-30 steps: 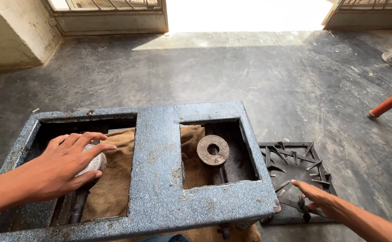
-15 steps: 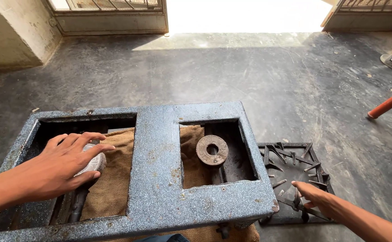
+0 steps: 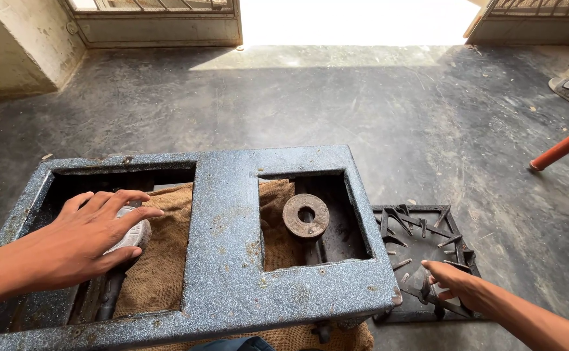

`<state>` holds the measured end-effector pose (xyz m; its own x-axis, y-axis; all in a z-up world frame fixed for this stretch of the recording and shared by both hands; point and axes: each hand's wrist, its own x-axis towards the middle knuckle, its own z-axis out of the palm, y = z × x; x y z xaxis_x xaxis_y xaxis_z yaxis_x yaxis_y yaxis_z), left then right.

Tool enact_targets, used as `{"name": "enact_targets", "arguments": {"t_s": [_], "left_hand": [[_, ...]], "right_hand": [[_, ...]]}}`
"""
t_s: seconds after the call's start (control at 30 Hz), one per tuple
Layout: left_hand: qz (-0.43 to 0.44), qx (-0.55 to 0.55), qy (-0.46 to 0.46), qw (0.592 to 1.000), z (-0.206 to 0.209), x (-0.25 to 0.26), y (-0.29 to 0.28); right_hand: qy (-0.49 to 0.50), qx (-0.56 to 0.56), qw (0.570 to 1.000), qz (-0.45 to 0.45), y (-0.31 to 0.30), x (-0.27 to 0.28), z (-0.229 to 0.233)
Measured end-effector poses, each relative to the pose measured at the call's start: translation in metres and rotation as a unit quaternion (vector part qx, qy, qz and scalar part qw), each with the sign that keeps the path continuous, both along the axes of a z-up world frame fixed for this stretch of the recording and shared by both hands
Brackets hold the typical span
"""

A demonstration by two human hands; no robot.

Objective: The recorder is disassembling and removing the components of a dual-burner gas stove.

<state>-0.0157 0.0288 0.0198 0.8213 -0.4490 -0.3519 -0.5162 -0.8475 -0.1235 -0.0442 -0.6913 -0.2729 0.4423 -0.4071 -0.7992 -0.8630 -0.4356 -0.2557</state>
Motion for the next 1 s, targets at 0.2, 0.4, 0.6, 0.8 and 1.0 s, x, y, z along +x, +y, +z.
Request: {"name": "enact_targets", "arguments": {"t_s": [0.2,0.4,0.6,0.8,1.0], "left_hand": [[-0.008,0.006,-0.004,1.000,-0.012,0.004,0.008],[-0.070,-0.075,-0.053,0.993,-0.028,0.003,0.015],[-0.035,-0.090,-0.008,0.995,-0.004,-0.003,-0.032],[-0.110,-0.148,-0.032,0.982,-0.008,-0.005,-0.063],[-0.164,-0.146,-0.024,0.975,-0.005,-0.017,-0.080]], "right_hand": [[-0.079,-0.032,0.995,0.057,-0.040,0.026,-0.009],[-0.166,-0.306,0.921,0.177,0.024,0.057,0.137],[-0.337,-0.506,0.674,0.419,0.094,0.072,0.226],[-0.469,-0.382,0.664,0.440,0.195,0.082,0.248],[-0.429,-0.184,0.746,0.475,0.284,0.074,0.241]]}}
